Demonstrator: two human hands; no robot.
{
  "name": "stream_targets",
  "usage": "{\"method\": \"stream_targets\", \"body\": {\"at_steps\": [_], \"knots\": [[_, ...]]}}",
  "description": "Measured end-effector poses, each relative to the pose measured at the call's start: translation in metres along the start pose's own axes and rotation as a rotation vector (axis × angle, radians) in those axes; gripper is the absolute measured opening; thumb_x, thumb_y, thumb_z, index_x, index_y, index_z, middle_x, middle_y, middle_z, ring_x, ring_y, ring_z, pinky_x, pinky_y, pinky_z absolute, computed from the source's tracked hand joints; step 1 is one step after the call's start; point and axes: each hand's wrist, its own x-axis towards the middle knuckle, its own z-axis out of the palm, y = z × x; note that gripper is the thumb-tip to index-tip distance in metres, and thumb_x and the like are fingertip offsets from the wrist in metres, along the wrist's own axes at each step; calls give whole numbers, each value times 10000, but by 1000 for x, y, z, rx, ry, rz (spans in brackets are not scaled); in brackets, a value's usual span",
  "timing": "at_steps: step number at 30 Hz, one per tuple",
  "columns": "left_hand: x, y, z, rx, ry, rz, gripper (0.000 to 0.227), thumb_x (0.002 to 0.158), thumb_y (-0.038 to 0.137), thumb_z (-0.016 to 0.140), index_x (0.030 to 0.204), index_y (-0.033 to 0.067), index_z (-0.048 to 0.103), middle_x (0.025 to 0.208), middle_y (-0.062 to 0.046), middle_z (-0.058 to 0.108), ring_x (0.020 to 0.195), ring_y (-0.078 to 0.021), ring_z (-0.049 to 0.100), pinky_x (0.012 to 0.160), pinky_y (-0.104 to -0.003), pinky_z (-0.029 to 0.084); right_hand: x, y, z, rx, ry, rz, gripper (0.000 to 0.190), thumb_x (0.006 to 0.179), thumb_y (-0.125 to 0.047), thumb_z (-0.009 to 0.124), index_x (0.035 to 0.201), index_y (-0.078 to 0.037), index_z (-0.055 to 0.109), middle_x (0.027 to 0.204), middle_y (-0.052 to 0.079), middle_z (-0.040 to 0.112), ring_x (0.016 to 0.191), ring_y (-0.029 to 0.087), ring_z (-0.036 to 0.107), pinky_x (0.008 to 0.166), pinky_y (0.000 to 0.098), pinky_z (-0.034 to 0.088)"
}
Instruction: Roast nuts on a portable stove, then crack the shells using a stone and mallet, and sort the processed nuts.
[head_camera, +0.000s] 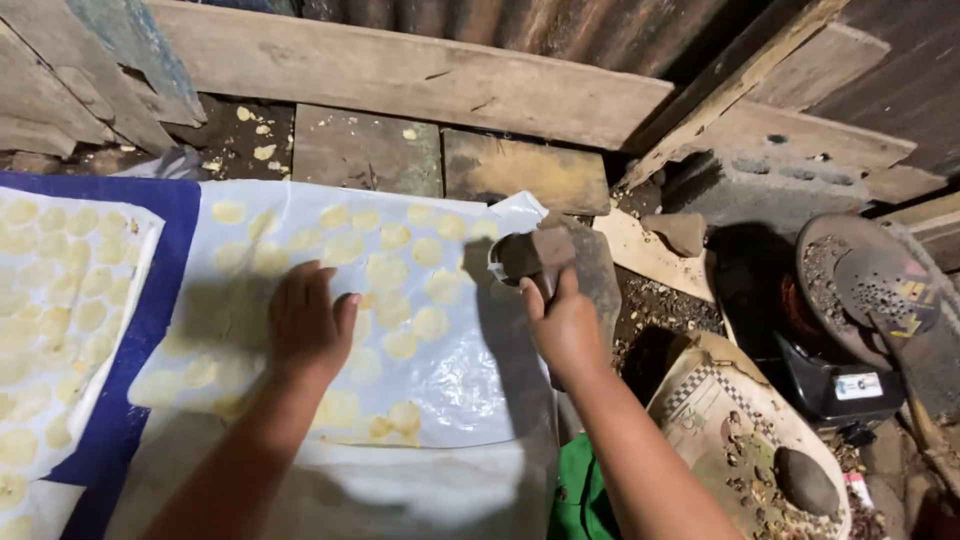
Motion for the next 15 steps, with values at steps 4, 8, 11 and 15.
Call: {"method": "stream_targets", "body": {"at_steps": [4,8,11,15], "knots": [[-15,-16,17,161,11,-18,617,918,515,657,1360,90,590,1405,-209,606,1325,-407,588,1066,-585,466,4,26,50,-67,-37,107,530,969,-574,538,1149,-76,523,937,278,736,958,458,735,804,562,604],[-13,2,-8,134,-187,-68,729,924,570,588,1452,68,551,1472,-274,590,1413,-447,535,1130,-669,381,35,26,17,-85,-108,-9,490,943,-479,601,1106,-17,615,950,306,735,981,489,725,782,564,602],[-12,3,-25,167,-141,-20,738,954,567,571,1499,71,551,1504,-278,585,1437,-430,529,1161,-667,336,10,-3,16,-48,-15,-44,455,995,-466,546,1098,-25,586,866,292,716,889,469,740,712,540,607],[-28,-6,-4,236,-219,-33,888,869,720,486,1568,174,465,1582,-221,484,1434,-414,487,1106,-679,367,1,2,37,-42,-32,40,490,970,-526,544,1149,-70,548,943,264,729,925,482,708,804,553,573]]}}
